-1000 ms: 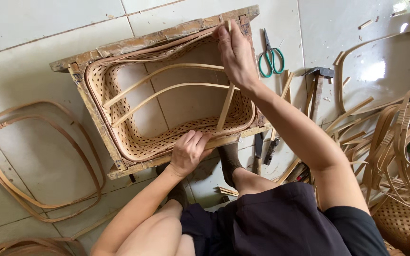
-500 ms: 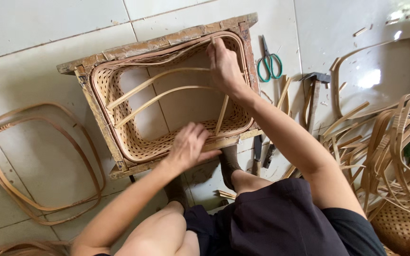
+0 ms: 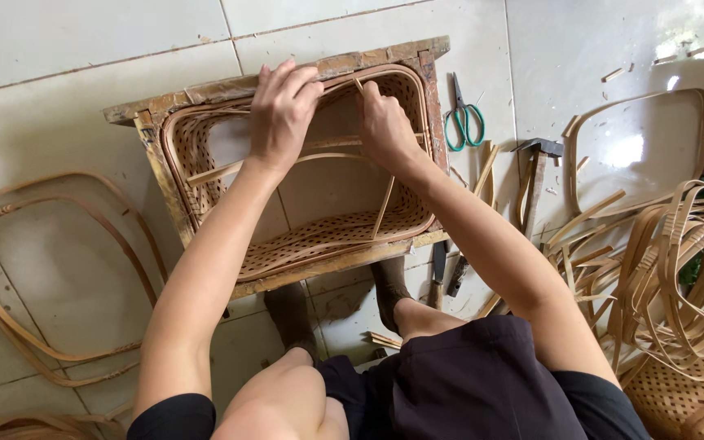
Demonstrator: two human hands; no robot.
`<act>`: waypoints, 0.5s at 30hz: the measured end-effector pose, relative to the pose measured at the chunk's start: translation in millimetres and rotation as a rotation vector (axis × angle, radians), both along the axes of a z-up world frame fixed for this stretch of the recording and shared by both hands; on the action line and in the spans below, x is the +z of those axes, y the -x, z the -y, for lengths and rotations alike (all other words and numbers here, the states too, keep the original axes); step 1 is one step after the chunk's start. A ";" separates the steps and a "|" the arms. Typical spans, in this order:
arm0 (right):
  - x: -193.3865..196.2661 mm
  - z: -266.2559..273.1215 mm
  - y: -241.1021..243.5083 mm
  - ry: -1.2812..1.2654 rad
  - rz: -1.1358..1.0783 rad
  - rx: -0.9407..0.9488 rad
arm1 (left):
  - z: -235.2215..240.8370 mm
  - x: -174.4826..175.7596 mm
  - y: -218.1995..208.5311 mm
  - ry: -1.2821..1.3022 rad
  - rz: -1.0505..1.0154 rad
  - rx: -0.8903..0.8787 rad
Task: The person weaves a rectangular basket using thin wooden strips, fitting them into a wooden mold. They use a hammer to secure the strips and scissors to trim excess material, gradually building the basket's frame and sides.
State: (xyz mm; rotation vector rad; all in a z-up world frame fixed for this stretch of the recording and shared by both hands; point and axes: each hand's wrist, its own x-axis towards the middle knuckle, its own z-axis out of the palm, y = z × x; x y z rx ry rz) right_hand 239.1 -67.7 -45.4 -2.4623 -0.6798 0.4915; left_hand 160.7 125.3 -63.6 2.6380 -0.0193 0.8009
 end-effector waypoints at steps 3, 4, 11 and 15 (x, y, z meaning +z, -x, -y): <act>3.0 -3.2 -1.4 0.042 0.035 0.057 | -2.6 12.2 -2.6 0.175 -0.068 0.014; 4.5 -5.5 -2.8 0.053 0.041 0.077 | -3.8 15.8 -4.5 0.209 -0.083 0.030; 15.9 -21.3 7.8 0.184 0.081 0.122 | 0.4 19.2 -10.2 0.304 -0.136 0.082; 38.7 18.1 -12.9 0.008 0.264 0.369 | 2.0 30.2 -1.8 0.163 -0.118 -0.014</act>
